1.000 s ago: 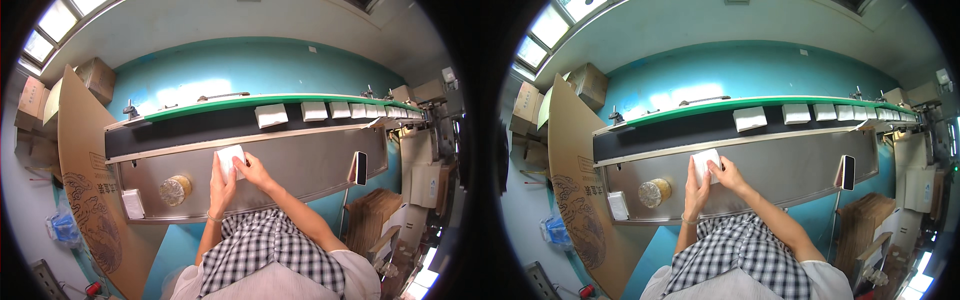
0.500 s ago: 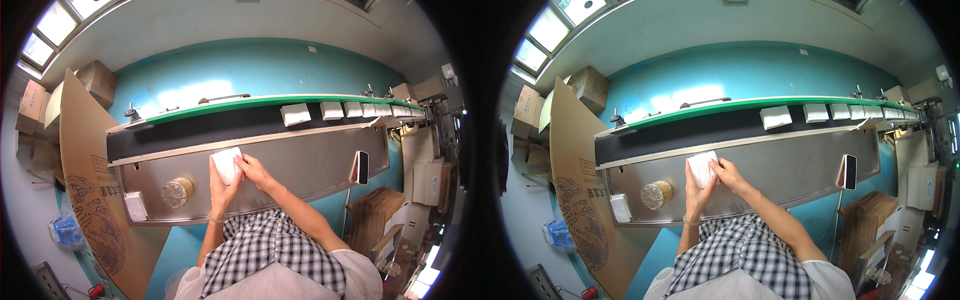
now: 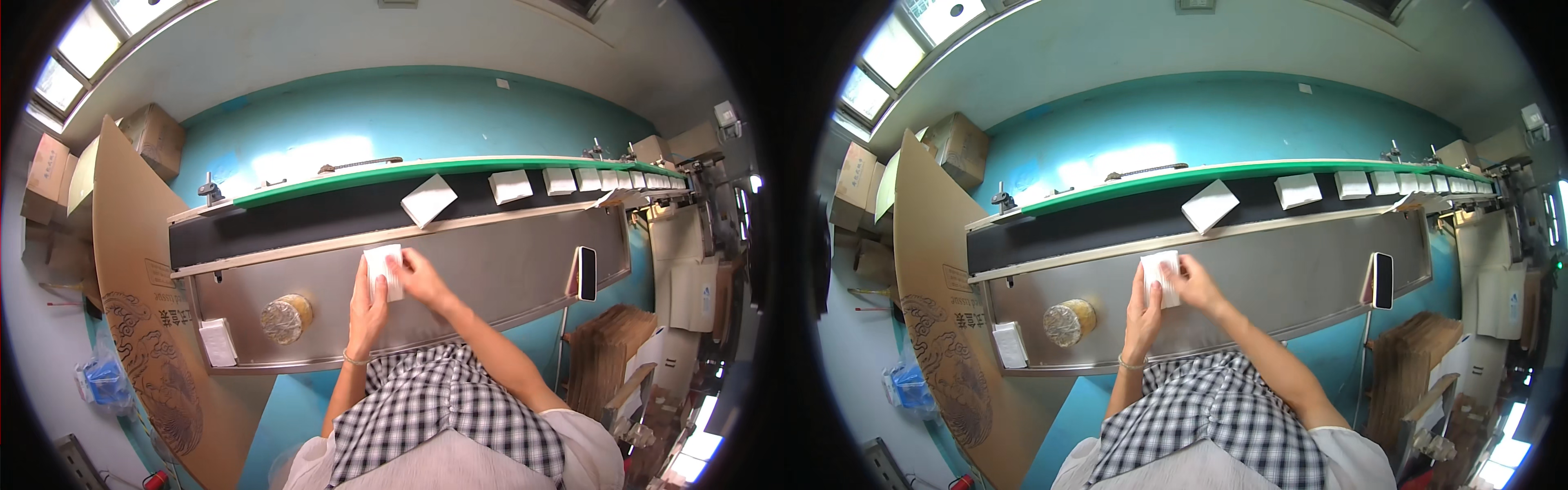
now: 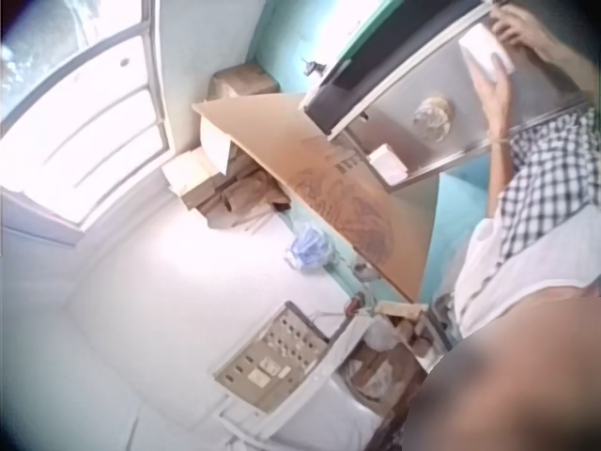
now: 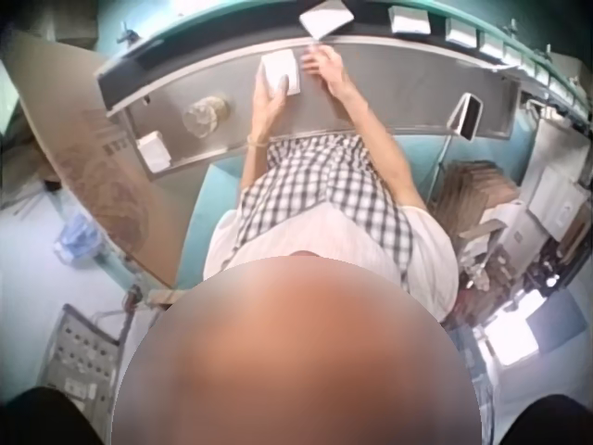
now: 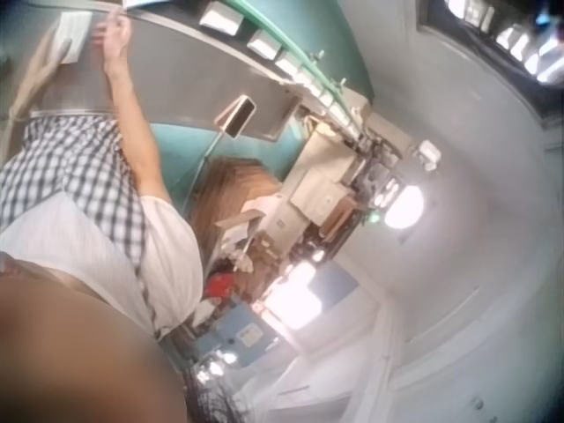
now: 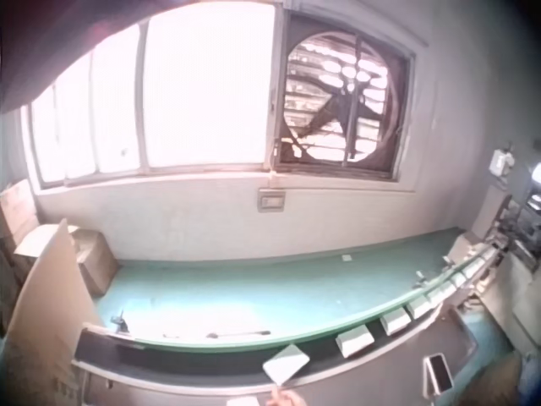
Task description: Picking up stacks of pleated paper filters from a machine and placing them into a conveyor belt for packaging.
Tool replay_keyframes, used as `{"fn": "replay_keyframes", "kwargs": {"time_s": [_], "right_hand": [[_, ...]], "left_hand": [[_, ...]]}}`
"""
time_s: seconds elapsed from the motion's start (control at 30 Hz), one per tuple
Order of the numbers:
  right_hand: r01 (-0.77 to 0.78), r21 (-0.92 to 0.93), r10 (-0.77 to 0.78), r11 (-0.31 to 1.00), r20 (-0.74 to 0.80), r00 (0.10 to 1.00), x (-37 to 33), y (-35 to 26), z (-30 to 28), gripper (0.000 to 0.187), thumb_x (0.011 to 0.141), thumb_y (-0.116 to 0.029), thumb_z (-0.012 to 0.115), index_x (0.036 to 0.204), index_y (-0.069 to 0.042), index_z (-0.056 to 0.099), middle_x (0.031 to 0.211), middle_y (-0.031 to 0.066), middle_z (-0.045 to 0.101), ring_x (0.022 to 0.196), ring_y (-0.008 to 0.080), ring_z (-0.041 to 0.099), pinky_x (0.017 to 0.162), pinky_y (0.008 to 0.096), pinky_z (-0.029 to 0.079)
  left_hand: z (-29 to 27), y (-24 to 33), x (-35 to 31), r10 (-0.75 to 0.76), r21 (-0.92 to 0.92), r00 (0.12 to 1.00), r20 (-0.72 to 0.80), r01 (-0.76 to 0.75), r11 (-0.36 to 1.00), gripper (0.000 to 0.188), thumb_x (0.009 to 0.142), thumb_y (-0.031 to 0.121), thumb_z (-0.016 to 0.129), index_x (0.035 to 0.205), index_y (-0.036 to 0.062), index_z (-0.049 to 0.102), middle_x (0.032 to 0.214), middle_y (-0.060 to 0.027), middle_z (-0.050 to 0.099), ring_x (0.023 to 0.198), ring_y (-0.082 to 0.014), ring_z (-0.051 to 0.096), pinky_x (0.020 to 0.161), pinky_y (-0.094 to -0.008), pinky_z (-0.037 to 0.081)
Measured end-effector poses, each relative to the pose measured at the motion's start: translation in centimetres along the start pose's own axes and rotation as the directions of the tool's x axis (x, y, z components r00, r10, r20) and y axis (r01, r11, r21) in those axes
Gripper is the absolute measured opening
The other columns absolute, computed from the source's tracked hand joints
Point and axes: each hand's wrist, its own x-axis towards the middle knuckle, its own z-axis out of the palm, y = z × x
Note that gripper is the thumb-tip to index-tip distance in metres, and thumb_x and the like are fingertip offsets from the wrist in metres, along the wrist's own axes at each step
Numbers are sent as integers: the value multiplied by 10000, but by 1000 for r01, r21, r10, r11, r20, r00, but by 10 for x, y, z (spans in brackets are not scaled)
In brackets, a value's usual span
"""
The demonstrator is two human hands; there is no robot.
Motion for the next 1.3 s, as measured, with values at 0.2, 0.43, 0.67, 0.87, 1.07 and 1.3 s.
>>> {"fn": "replay_keyframes", "kwargs": {"time_s": [0.2,0.43,0.67,0.87,1.07,1.3], "right_hand": [[-184,333,146,925,138,980,3,21,3,411,1000,-349,591,1254,-26,586,1094,46,659,922,112,611,761,289,518],[-40,43,37,998,73,997,-1,9,6,428,986,-363,605,1209,3,605,1051,82,673,929,163,630,806,319,516],[-97,221,91,970,38,995,4,21,6,356,1009,-300,580,1185,9,600,1091,63,668,952,131,623,812,303,518],[-180,314,139,932,146,979,-4,23,-19,300,962,-183,618,1206,-8,609,1057,61,681,940,138,642,801,310,538],[64,456,25,888,-187,982,29,8,-87,325,893,-197,729,1101,23,611,1000,87,684,811,146,657,681,280,545],[200,-461,-467,864,-587,662,38,26,-245,406,818,-123,744,1169,-37,557,1020,131,600,864,233,615,731,356,530]], "left_hand": [[-1,6,1,9,-124,1000,8,-8,992,636,985,187,584,1512,-27,300,1395,-219,523,1265,-252,537,1041,-353,435],[3,-7,4,50,-189,998,44,-41,981,672,966,148,586,1530,-14,259,1435,-187,486,1293,-238,506,1056,-345,426],[7,-3,1,-21,-247,1000,18,25,969,649,960,164,604,1508,5,293,1378,-160,528,1252,-229,532,1025,-351,450],[20,6,0,27,-231,999,17,-22,973,536,947,125,581,1433,13,385,1298,-167,584,1185,-256,585,966,-366,479],[41,23,60,491,630,871,-7,-377,679,451,863,97,608,1310,134,569,1452,-141,491,1343,-347,440,1076,-478,295],[47,30,122,692,769,711,127,-511,384,421,732,262,825,1131,255,691,1352,-91,535,1297,-317,440,1017,-476,292]]}}
